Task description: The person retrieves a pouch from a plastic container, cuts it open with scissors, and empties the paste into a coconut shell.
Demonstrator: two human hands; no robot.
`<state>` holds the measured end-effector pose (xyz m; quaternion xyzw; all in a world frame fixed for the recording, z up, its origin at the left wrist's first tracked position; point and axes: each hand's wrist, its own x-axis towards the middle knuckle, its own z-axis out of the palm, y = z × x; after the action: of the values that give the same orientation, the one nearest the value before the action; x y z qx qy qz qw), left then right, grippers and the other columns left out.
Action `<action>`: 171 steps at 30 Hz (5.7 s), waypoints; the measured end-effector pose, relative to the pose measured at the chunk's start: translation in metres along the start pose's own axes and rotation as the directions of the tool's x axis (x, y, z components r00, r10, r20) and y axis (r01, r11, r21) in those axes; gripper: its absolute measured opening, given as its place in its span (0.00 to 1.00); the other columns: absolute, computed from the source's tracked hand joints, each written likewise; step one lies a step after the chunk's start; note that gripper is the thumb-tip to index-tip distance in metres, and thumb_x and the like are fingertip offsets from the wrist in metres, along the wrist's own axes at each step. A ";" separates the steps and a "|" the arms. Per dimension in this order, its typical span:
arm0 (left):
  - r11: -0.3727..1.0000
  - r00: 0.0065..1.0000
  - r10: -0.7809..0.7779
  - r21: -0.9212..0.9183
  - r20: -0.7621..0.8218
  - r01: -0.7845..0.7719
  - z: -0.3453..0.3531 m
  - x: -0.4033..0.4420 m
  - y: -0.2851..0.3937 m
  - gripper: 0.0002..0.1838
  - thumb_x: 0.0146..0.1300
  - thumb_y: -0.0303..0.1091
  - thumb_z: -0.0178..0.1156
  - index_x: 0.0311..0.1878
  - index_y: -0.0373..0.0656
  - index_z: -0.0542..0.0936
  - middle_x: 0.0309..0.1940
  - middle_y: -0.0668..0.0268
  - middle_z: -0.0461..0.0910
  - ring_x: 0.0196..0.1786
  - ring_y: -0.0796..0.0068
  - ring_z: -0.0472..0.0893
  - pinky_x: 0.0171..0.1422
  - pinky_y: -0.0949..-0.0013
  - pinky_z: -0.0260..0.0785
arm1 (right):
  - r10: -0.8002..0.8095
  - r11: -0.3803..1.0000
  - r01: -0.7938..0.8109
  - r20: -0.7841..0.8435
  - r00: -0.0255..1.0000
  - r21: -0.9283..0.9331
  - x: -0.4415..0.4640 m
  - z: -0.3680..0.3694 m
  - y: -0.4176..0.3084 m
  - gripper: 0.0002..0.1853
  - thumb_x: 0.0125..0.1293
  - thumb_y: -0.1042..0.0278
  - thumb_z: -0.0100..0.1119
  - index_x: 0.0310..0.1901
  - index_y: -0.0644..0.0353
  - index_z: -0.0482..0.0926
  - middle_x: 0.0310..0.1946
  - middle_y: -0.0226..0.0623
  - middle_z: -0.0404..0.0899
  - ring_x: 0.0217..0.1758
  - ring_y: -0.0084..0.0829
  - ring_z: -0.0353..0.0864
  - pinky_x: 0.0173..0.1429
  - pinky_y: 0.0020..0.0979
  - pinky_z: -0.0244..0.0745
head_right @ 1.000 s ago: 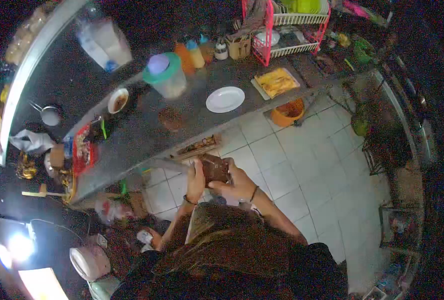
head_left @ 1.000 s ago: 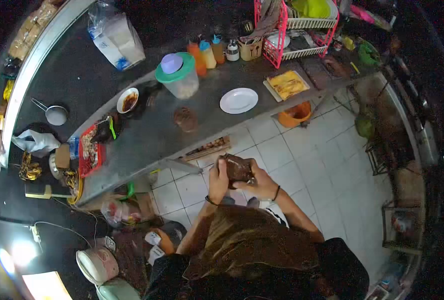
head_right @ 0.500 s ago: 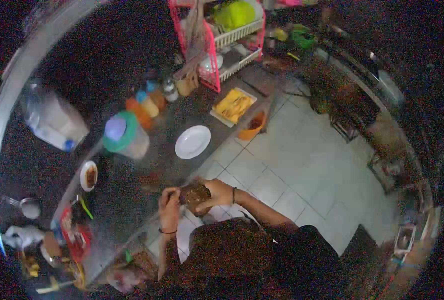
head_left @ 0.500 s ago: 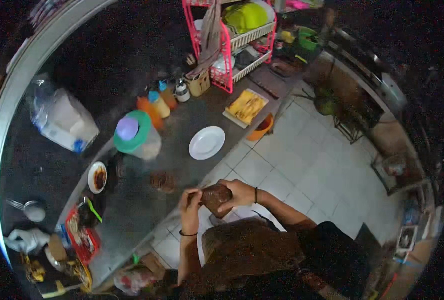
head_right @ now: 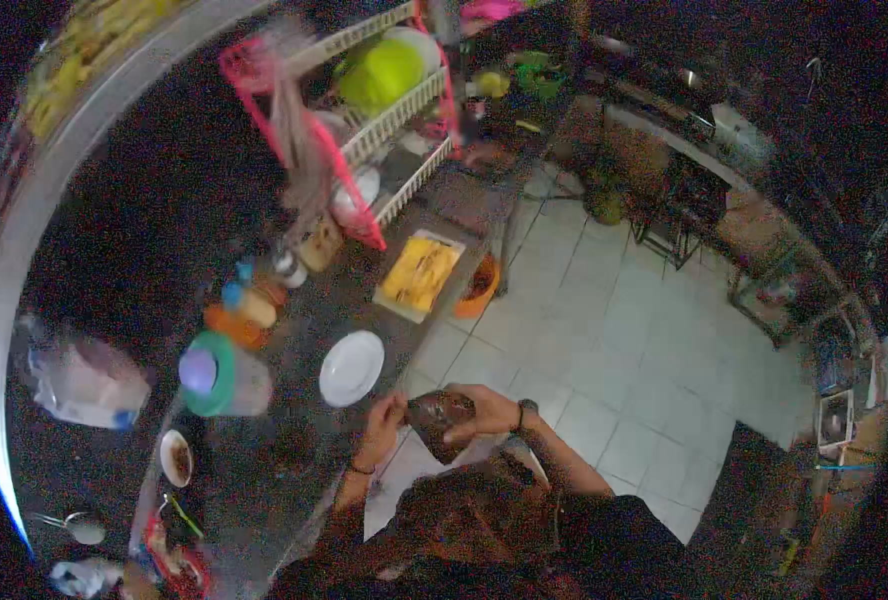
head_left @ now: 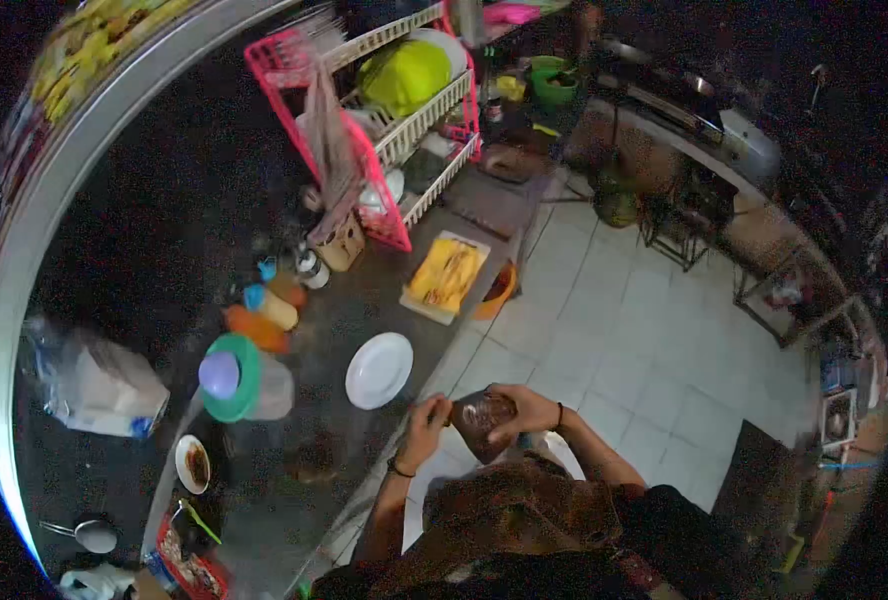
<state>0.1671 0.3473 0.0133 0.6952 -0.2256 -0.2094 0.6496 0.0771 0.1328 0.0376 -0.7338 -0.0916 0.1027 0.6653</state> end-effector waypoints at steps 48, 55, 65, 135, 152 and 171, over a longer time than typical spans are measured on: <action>0.996 0.978 0.066 0.070 -0.200 -0.052 0.196 0.595 -0.001 0.18 0.70 0.42 0.48 0.32 0.36 0.73 0.14 0.66 0.62 0.18 0.81 0.63 0.23 0.69 0.56 | 0.421 0.875 -0.422 0.057 0.905 0.238 0.265 -0.563 0.090 0.30 0.64 0.45 0.54 0.57 0.62 0.65 0.44 0.35 0.74 0.49 0.28 0.72 0.53 0.31 0.69; 0.976 0.917 -0.116 0.128 -0.381 0.177 0.228 0.673 -0.019 0.20 0.70 0.44 0.46 0.27 0.39 0.72 0.15 0.70 0.66 0.20 0.80 0.67 0.25 0.70 0.60 | 0.002 0.948 -0.042 -0.126 0.992 -0.314 0.326 -0.637 0.134 0.20 0.68 0.58 0.49 0.55 0.63 0.68 0.49 0.46 0.70 0.54 0.42 0.70 0.60 0.34 0.63; 0.870 0.701 -0.111 0.272 -0.704 0.411 0.281 0.745 -0.062 0.19 0.68 0.44 0.47 0.41 0.35 0.78 0.28 0.49 0.77 0.30 0.48 0.74 0.39 0.58 0.67 | -0.146 0.671 0.243 0.197 0.970 -0.701 0.366 -0.712 0.174 0.26 0.55 0.60 0.61 0.55 0.55 0.69 0.52 0.45 0.69 0.52 0.49 0.72 0.46 0.45 0.74; 0.933 0.905 0.145 0.359 -0.401 0.009 0.227 0.737 -0.104 0.08 0.61 0.35 0.59 0.34 0.41 0.82 0.35 0.59 0.78 0.39 0.61 0.78 0.46 0.62 0.69 | -0.422 0.842 0.350 -0.096 0.902 -0.410 0.374 -0.695 0.226 0.05 0.55 0.73 0.61 0.32 0.62 0.75 0.24 0.37 0.70 0.28 0.39 0.72 0.34 0.38 0.69; 0.871 0.966 0.169 0.489 -0.197 -0.053 0.226 0.742 -0.060 0.09 0.55 0.35 0.64 0.37 0.43 0.80 0.34 0.63 0.78 0.43 0.66 0.76 0.53 0.64 0.66 | -0.421 0.817 0.346 -0.066 0.905 -0.460 0.344 -0.712 0.225 0.12 0.50 0.68 0.68 0.38 0.59 0.80 0.31 0.39 0.77 0.36 0.39 0.78 0.38 0.34 0.74; 0.772 0.965 0.237 0.581 0.113 -0.258 0.226 0.747 -0.063 0.06 0.53 0.34 0.61 0.29 0.43 0.76 0.32 0.61 0.72 0.45 0.58 0.72 0.50 0.57 0.62 | -0.188 0.732 0.210 0.104 0.977 -0.648 0.334 -0.702 0.211 0.19 0.54 0.72 0.53 0.50 0.59 0.71 0.44 0.47 0.74 0.49 0.47 0.74 0.54 0.39 0.69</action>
<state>0.6433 -0.2699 -0.0633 0.8232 -0.3797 -0.0531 0.4188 0.5897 -0.4697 -0.1166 -0.9041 -0.2102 0.0039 0.3719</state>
